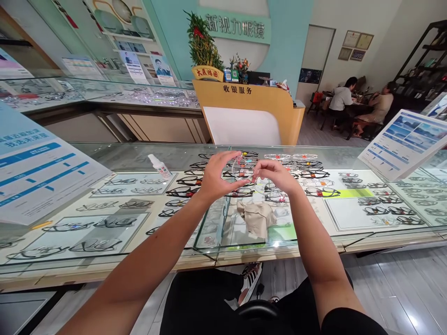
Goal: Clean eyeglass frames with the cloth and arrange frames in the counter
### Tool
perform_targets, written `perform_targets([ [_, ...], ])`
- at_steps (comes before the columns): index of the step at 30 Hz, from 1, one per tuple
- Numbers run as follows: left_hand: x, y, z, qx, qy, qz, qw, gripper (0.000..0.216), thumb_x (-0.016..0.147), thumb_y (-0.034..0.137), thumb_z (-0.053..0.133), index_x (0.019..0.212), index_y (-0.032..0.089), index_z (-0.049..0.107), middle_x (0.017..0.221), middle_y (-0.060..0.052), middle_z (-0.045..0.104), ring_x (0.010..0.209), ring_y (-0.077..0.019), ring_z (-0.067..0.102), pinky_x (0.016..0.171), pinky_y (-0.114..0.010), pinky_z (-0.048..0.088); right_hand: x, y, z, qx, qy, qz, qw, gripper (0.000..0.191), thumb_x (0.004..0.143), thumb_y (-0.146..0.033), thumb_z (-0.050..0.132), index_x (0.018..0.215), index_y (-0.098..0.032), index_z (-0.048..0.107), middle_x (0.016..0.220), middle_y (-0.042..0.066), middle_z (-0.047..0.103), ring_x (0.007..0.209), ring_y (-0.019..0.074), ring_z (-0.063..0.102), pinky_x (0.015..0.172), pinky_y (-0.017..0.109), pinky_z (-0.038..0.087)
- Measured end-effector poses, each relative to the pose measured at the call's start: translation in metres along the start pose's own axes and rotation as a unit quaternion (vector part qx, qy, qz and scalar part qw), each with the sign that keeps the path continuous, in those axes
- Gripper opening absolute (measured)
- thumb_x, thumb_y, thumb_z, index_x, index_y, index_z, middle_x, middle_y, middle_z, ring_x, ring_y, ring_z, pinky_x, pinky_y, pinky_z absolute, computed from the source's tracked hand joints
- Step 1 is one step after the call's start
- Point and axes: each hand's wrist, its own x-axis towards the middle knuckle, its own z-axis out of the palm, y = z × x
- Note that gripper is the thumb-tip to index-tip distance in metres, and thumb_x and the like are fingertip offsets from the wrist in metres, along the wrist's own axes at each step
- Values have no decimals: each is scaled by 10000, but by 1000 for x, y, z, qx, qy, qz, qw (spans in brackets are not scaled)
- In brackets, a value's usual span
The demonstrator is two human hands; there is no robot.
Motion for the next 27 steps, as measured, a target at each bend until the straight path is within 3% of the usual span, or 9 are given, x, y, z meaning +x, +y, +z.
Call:
perform_targets([
  [2, 0, 2, 1, 5, 21, -3, 1000, 798, 816, 797, 826, 1378, 247, 692, 1355, -153, 765, 1285, -369, 703, 1149, -516, 505, 0, 0, 0, -8, 44, -22, 999, 290, 846, -506, 794, 719, -254, 726, 716, 5, 732, 754, 204, 644, 758, 352, 496],
  [4, 1, 3, 1, 13, 57, -17, 998, 822, 793, 813, 838, 1368, 246, 683, 1347, -151, 755, 1287, -369, 693, 1157, -525, 502, -1, 2, 1, -28, 168, -76, 982, 291, 880, -531, 755, 775, -261, 727, 792, 18, 729, 822, 216, 658, 831, 373, 524],
  [6, 1, 1, 1, 23, 111, -40, 993, 853, 778, 834, 836, 1368, 241, 666, 1342, -149, 733, 1298, -364, 673, 1144, -519, 513, -1, 5, 3, -74, 322, -146, 933, 290, 923, -556, 685, 865, -273, 708, 900, 32, 721, 891, 226, 654, 900, 392, 530],
  [8, 2, -1, 1, 27, 177, -63, 982, 873, 791, 853, 811, 1380, 232, 639, 1341, -148, 702, 1300, -352, 655, 1101, -497, 536, -2, 10, 7, -144, 406, -196, 881, 306, 940, -583, 639, 994, -286, 689, 1026, 54, 716, 954, 243, 651, 934, 418, 531],
  [10, 3, -3, 0, 19, 236, -79, 968, 875, 820, 858, 779, 1400, 227, 604, 1351, -149, 672, 1296, -339, 646, 1063, -478, 548, -3, 15, 13, -214, 406, -222, 860, 382, 927, -600, 656, 1155, -294, 672, 1169, 83, 713, 1041, 272, 658, 967, 457, 538],
  [13, 3, -4, 2, -4, 285, -104, 953, 841, 858, 828, 765, 1412, 227, 569, 1363, -146, 646, 1296, -325, 643, 1055, -469, 546, -3, 20, 25, -277, 349, -235, 864, 541, 903, -598, 736, 1343, -301, 633, 1335, 121, 702, 1186, 325, 654, 1053, 532, 534],
  [16, 3, -4, 4, -19, 283, -139, 949, 815, 859, 769, 810, 1410, 223, 560, 1355, -140, 644, 1289, -318, 647, 1081, -475, 533, -2, 23, 35, -289, 323, -236, 870, 569, 925, -578, 770, 1404, -308, 624, 1350, 130, 715, 1233, 340, 649, 1107, 571, 522],
  [19, 2, -3, 6, -24, 273, -155, 949, 777, 863, 721, 839, 1398, 228, 566, 1324, -127, 657, 1267, -311, 659, 1087, -479, 535, 0, 26, 38, -288, 338, -219, 869, 615, 935, -584, 778, 1466, -322, 610, 1356, 133, 711, 1237, 338, 644, 1120, 577, 529],
  [27, 1, 0, 8, -12, 263, -136, 955, 748, 893, 713, 820, 1411, 238, 566, 1307, -121, 679, 1242, -296, 681, 1060, -448, 559, 2, 26, 38, -277, 358, -209, 867, 550, 958, -585, 759, 1446, -348, 665, 1344, 122, 698, 1245, 335, 643, 1122, 564, 541],
])
